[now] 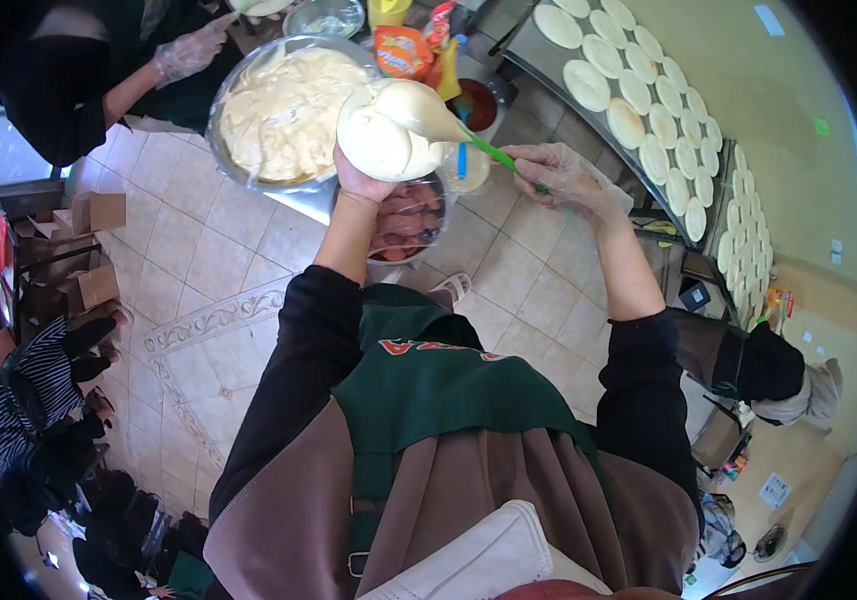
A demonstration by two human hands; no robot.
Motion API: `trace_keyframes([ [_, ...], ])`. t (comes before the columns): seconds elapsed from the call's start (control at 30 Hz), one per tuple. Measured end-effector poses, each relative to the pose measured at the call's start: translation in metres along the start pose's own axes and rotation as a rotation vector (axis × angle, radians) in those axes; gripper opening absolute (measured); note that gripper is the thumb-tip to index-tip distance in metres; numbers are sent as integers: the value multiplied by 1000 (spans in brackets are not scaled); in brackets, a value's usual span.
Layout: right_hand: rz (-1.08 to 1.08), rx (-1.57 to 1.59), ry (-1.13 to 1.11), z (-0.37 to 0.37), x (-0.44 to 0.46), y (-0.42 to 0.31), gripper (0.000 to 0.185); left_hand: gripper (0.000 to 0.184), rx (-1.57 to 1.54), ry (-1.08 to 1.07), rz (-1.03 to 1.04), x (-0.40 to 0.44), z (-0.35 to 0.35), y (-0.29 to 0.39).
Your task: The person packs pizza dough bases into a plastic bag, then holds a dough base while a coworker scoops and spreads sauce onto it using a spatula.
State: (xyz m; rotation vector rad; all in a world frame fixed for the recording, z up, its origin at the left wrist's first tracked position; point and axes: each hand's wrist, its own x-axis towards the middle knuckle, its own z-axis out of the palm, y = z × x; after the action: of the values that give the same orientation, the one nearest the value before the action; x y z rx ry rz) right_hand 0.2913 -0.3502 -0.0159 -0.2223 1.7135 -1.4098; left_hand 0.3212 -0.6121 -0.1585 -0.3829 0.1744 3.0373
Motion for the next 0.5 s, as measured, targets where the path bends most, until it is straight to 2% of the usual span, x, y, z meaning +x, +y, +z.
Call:
trace_keyframes([
  [0.07,-30,4,-9,-25,-23,10,43,55,-13,-90,49,0,9,-40],
  [0.17,-42,-63,7,-65,-63,23,42,54,45,-71,97,9,32,-106],
  [0.3,-93,-68,59,-118,-105,47,37,54,-139,-147,-13,30,31,-182],
  [0.47,-46,-144,193,-178,-140,61,40,52,-81,-95,16,64,33,-253],
  [0.5,-28,-165,209,-191,-142,61,41,55,15,-31,47,65,50,-265],
])
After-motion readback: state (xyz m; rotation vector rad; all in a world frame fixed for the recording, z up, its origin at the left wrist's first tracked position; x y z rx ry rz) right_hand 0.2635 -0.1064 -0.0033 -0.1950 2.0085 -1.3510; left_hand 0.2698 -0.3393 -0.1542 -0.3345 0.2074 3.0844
